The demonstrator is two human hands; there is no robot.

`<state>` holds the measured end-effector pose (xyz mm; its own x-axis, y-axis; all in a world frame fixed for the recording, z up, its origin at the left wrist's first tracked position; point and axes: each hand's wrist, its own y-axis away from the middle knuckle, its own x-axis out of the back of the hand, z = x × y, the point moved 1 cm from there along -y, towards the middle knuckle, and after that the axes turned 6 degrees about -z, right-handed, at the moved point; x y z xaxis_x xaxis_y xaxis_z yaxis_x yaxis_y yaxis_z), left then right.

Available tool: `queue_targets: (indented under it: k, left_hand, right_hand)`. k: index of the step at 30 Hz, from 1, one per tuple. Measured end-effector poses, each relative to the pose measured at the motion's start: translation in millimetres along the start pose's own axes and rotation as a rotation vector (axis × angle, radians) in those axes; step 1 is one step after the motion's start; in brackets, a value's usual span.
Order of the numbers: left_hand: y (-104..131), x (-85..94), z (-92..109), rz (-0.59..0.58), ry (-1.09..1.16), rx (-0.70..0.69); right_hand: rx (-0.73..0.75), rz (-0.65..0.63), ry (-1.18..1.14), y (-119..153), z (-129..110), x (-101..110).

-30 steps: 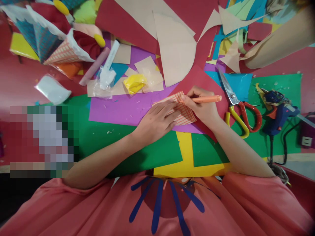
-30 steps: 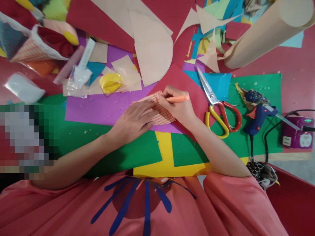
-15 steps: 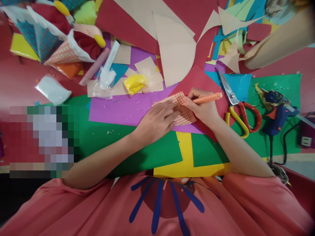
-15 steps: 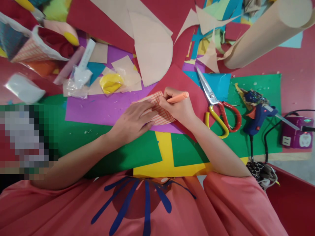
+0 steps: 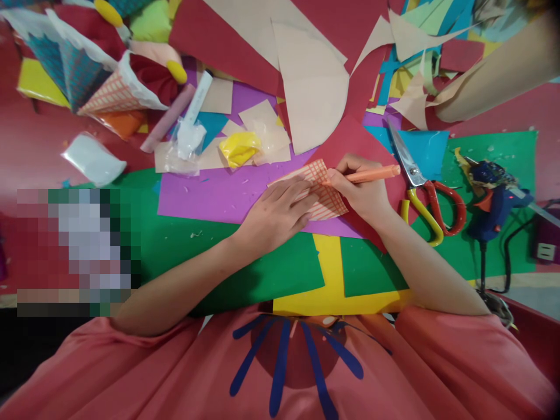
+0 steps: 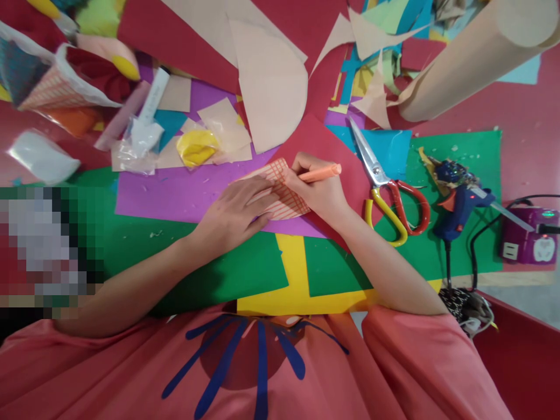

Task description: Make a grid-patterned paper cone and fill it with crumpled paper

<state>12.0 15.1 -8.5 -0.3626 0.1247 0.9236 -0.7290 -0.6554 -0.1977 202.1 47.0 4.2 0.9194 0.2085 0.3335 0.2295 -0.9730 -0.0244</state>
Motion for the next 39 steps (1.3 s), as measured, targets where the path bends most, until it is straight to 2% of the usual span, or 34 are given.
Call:
queue_targets:
  k: [9, 20, 30, 39]
  left_hand:
    - [0.2, -0.5, 0.6, -0.033, 0.034, 0.031]
    - [-0.2, -0.5, -0.4, -0.066, 0.072, 0.043]
    - [1.4, 1.0, -3.7, -0.056, 0.054, 0.054]
    - [3.1, -0.2, -3.5, -0.092, 0.05, 0.077]
  right_hand:
    - [-0.011, -0.03, 0.076, 0.9, -1.5, 1.3]
    - [-0.056, -0.048, 0.032, 0.5, -1.7, -0.1]
    - [-0.075, 0.086, -0.093, 0.8, -0.1, 2.9]
    - [-0.014, -0.002, 0.027, 1.2, 1.9, 2.2]
